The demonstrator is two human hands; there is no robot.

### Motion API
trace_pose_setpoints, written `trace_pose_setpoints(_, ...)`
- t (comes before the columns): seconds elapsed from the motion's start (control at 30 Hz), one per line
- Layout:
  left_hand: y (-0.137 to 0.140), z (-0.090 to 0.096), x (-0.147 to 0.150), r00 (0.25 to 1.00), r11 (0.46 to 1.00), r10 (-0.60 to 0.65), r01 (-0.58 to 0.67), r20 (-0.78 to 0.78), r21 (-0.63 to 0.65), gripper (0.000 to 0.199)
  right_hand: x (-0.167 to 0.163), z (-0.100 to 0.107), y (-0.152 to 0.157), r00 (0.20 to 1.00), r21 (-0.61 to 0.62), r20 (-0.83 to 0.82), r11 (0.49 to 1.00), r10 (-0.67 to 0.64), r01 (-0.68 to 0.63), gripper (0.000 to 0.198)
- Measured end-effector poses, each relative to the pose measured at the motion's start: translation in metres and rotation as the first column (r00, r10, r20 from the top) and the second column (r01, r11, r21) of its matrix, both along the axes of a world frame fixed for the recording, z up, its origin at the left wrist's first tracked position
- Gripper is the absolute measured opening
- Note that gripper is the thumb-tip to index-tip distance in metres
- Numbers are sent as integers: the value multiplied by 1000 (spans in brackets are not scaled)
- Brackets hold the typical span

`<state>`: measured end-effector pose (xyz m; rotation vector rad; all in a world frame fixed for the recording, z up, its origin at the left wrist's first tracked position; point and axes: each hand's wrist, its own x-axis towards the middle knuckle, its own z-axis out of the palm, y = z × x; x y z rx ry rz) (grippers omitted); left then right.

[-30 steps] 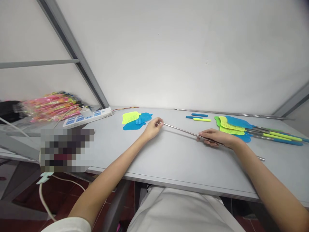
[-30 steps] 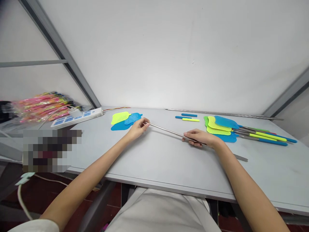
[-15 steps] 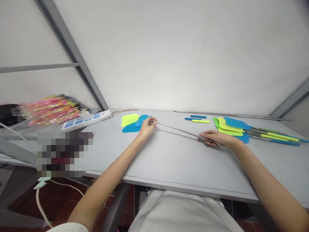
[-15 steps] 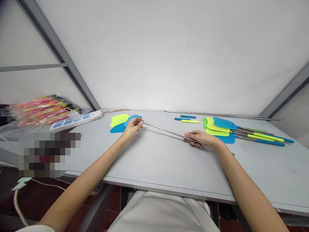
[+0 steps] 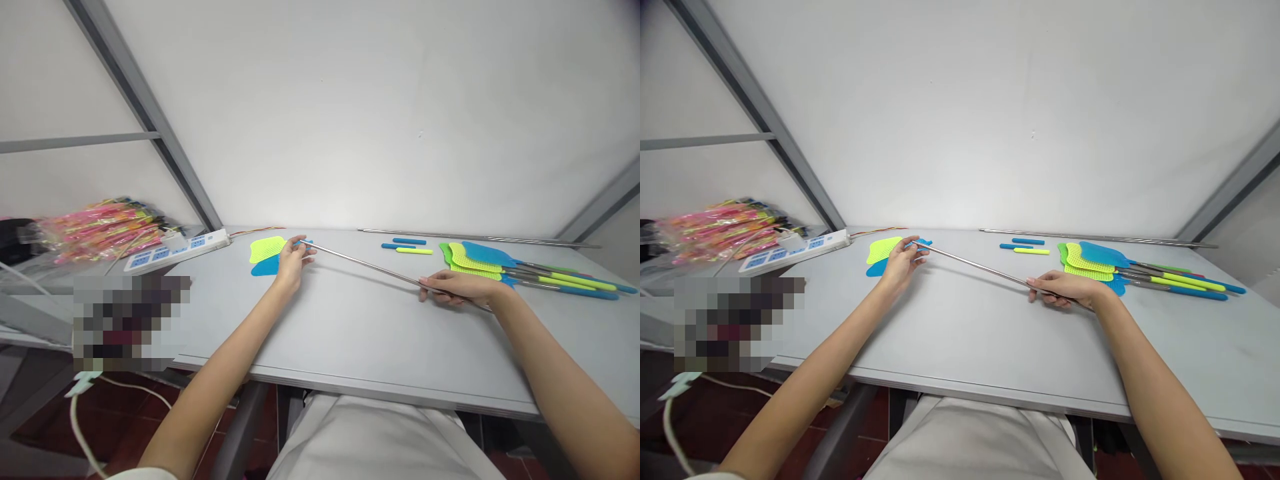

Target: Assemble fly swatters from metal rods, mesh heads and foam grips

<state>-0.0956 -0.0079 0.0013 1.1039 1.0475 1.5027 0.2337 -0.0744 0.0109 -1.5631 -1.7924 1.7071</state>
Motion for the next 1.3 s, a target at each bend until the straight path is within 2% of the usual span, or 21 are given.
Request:
trace_pose_setpoints(0.1,1,5,-2,978,996,-82,85,193,-7,15,-5,2,-2,998,-17,-63,1000,-2,0,41)
trace_pose_setpoints(0.27,4,7,-6,900,973,-172,219,401,-74,8,-18,-1,-3,995,-46,-102,999,-16,11,40)
trace_pose_setpoints(0.37,5,5,-9,832,952,-164,275,530,-137,12,-25,-5,-2,993,-59,-117,998,-15,8,40)
trace_pose_setpoints(0.53,7,5,-11,725,924,-121,332,678,-191,21,-36,-9,-3,987,-154,-154,985,55,-79,40)
trace_pose_setpoints(0.67,6,6,-12,602,901,-125,401,789,-163,28,-36,-8,-3,987,-135,-143,987,71,-90,39)
trace_pose_setpoints(0.73,4,4,-10,570,892,-112,419,814,-170,31,-32,-7,-2,991,-110,-115,991,67,-80,39)
trace_pose_setpoints(0.9,-1,-4,1,565,882,-46,409,824,-232,33,-11,-3,0,996,-49,-3,995,86,-86,39)
trace_pose_setpoints(1.07,-1,-8,6,561,885,38,366,827,-288,32,13,3,1,988,-48,122,995,98,-93,40)
trace_pose_setpoints(1.3,1,-6,5,556,893,95,319,826,-318,31,18,5,2,982,22,171,996,78,-82,42)
